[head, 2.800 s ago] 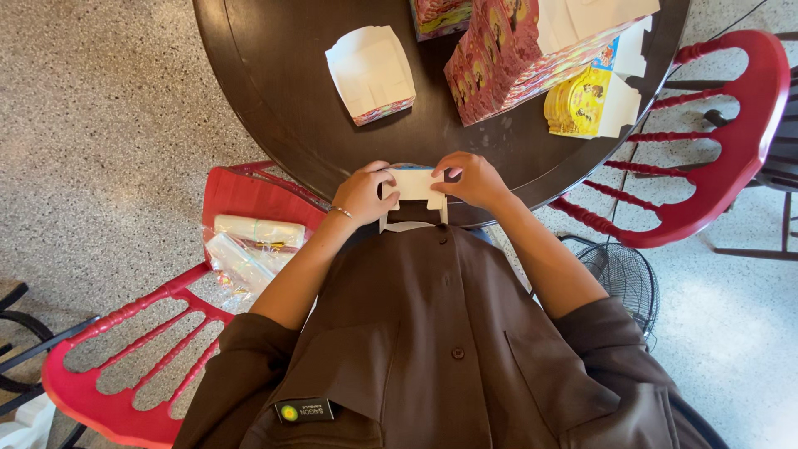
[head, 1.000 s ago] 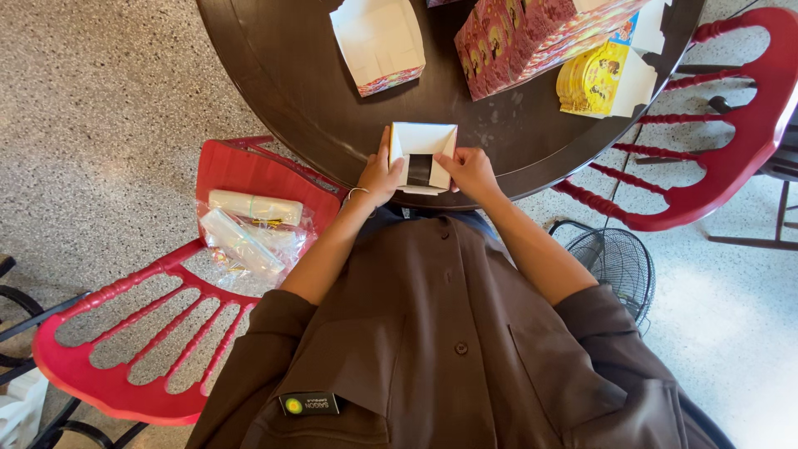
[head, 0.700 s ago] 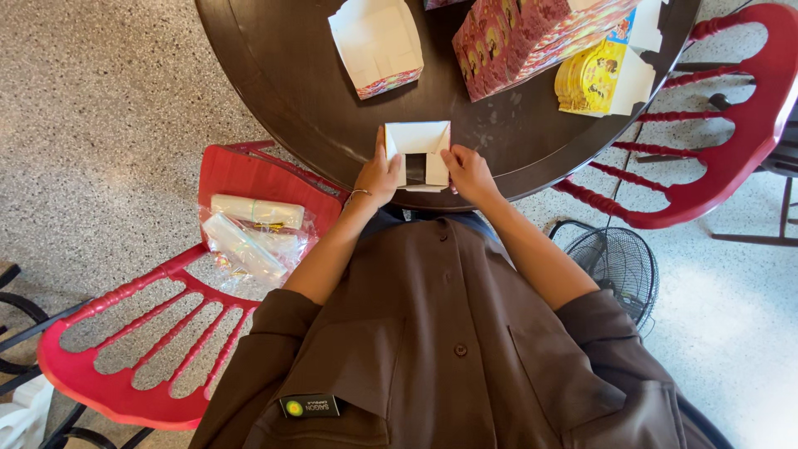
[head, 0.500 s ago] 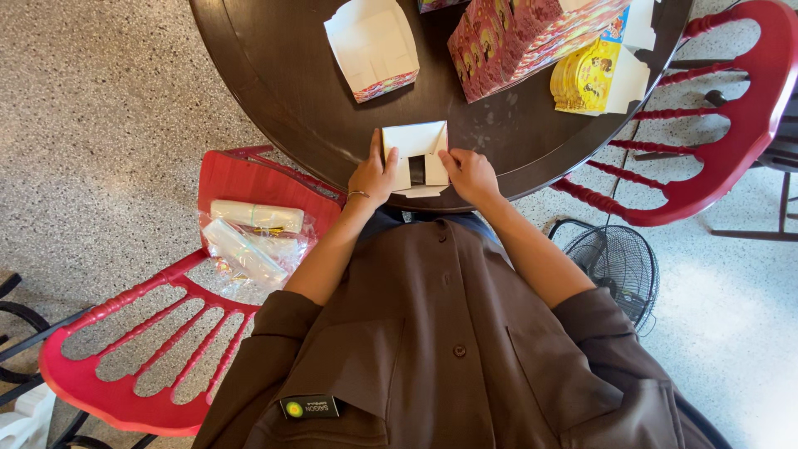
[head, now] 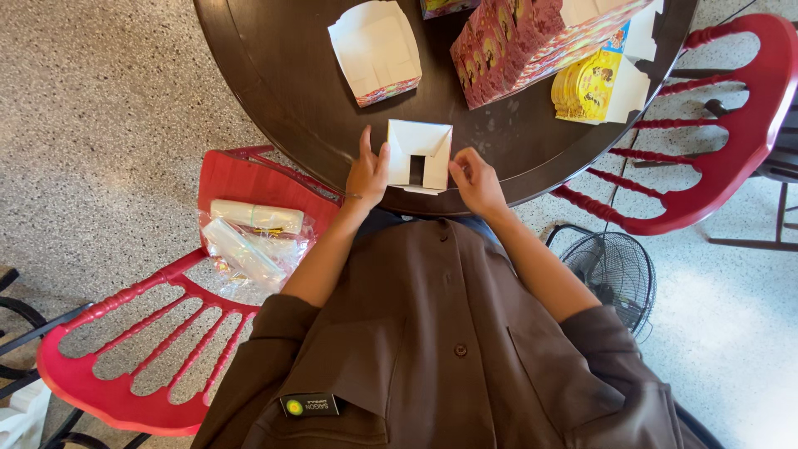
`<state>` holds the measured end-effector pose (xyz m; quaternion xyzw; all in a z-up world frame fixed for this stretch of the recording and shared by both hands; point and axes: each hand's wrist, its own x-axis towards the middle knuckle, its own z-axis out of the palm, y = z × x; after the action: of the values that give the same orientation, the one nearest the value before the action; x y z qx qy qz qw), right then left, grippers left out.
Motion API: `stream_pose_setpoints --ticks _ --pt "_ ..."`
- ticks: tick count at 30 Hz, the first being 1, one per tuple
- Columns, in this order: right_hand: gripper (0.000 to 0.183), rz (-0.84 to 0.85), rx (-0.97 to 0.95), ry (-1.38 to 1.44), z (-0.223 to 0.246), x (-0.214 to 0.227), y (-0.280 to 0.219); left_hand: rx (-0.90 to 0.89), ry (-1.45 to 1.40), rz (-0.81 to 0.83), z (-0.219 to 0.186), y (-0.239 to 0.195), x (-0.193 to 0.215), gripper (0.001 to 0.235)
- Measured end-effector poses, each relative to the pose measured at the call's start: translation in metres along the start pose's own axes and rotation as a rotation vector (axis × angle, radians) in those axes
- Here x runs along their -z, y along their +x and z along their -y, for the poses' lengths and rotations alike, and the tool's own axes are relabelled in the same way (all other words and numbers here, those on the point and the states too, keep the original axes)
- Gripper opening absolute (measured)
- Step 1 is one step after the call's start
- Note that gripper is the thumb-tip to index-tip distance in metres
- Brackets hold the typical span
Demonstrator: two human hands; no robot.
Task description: The person folds flat cardboard pieces into small rectangular boxes. They repeatedly pick up a flat piece, fold the sides and flaps to form a box, and place the finished box on a stack on the table.
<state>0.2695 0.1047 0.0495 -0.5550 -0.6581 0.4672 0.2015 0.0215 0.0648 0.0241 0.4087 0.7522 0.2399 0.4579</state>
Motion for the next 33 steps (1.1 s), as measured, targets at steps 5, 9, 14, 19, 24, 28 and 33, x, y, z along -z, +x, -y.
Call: stream_pose_setpoints --ticks 5,9,14,19,24,28,33 --pt "0.042 0.171 0.09 0.129 0.016 0.023 -0.036 -0.659 -0.012 -0.068 0.025 -0.021 0.015 0.067" --pt "0.047 0.248 0.056 0.185 0.02 0.009 -0.038 -0.653 -0.183 0.118 0.039 -0.016 -0.005 0.075" --pt "0.055 0.169 0.038 0.173 0.006 0.0 -0.026 -0.446 -0.127 0.014 0.025 -0.024 -0.019 0.061" --pt "0.059 0.144 0.093 -0.038 -0.003 0.009 -0.028 -0.685 0.256 -0.122 -0.018 -0.004 0.013 0.07" --pt "0.063 0.181 0.104 -0.086 -0.002 0.009 -0.025 -0.677 0.589 0.049 -0.064 0.035 -0.009 0.092" --pt "0.067 0.049 0.358 -0.267 -0.002 0.011 -0.022 -0.555 0.702 0.158 -0.068 0.047 -0.026 0.083" --pt "0.049 0.122 0.111 0.094 -0.005 0.013 -0.024 -0.592 0.482 0.16 -0.045 0.044 -0.022 0.082"
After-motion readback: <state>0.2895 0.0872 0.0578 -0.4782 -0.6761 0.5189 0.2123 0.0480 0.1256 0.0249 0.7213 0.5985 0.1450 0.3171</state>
